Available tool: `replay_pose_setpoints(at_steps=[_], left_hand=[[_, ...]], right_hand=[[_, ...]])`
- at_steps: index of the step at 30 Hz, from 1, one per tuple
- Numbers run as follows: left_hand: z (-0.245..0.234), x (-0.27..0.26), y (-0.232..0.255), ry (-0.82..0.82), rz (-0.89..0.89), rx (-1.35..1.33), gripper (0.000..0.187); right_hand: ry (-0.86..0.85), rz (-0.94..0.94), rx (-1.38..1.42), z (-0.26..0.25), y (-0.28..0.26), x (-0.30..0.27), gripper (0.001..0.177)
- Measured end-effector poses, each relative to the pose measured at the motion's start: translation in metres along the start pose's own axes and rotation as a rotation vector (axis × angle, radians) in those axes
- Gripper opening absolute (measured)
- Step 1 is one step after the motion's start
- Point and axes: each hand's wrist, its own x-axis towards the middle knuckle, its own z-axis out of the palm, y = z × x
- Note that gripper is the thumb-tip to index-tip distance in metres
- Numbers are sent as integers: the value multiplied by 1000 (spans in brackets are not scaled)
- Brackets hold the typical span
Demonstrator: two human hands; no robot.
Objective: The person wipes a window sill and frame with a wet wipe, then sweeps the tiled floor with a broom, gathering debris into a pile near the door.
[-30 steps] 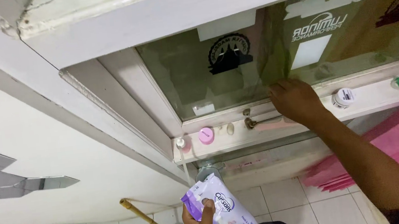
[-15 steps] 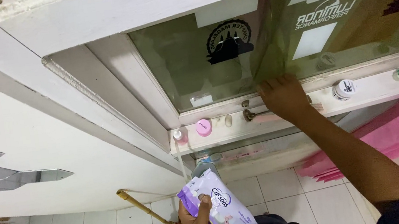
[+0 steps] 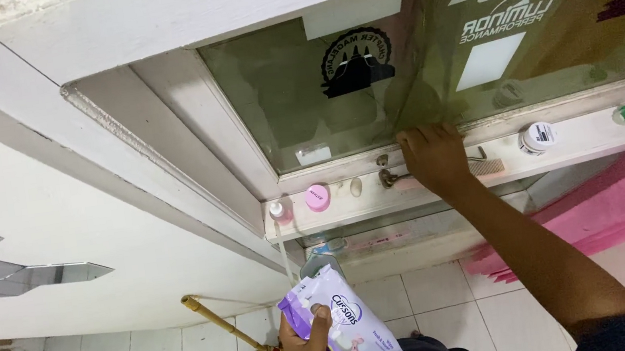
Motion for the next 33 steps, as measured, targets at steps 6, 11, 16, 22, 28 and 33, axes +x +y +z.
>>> replay_pose_setpoints(at_steps=[6,11,16,22,28,33], left_hand=[[2,-1,5,16,-22,-9,35],[-2,-3,4,3,-4,18,34],[5,-7,19,9,-36,-18,33],[2,-8,18,42,-39,-24,33],[3,-8,22,24,-48,-34,34],[3,-5,19,18,-35,-25,34]], right_hand=[[56,108,148,5,-6,-4,12],[121,294,313,18,-16,-11,10],[112,373,324,23,-17,-14,11],[123,338,325,17,-17,-11,12],[97,297,312,12,-9,-11,11],[51,328,275,12,-12,-11,9]])
